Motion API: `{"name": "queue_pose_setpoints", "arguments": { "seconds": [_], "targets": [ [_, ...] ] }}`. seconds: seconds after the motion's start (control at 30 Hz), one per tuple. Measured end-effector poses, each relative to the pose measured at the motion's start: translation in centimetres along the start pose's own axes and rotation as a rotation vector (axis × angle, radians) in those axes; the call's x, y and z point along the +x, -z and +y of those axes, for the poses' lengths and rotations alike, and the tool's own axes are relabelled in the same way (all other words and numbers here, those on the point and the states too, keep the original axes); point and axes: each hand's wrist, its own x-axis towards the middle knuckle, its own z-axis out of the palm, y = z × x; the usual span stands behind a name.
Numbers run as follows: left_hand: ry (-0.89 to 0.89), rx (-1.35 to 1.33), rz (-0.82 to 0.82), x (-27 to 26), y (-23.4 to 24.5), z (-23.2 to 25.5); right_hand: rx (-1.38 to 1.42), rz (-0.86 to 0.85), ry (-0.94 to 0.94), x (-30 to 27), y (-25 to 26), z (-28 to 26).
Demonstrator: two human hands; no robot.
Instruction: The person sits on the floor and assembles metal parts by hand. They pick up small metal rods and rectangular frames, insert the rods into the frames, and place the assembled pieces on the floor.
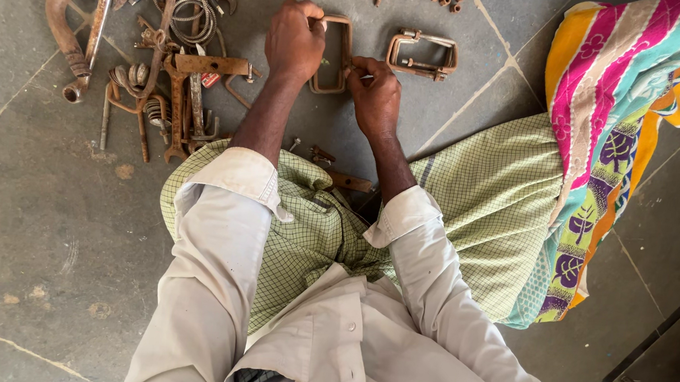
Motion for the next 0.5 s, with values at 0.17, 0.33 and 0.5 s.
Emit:
{"name": "queue_pose_setpoints", "arguments": {
  "seconds": [0.17,0.33,0.5],
  "targets": [
    [-0.022,-0.001,0.014,0.0,-0.11,-0.12,-0.006,-0.013,0.003,-0.01,-0.03,-0.05],
    [-0.017,-0.015,0.005,-0.01,0.02,0.02,-0.01,-0.016,0.01,0.04,0.04,-0.21],
    [0.031,-0.03,0.01,0.4,-0.23,-0.39,0.007,-0.029,0.0,-0.03,0.29,-0.15]
  ]
}}
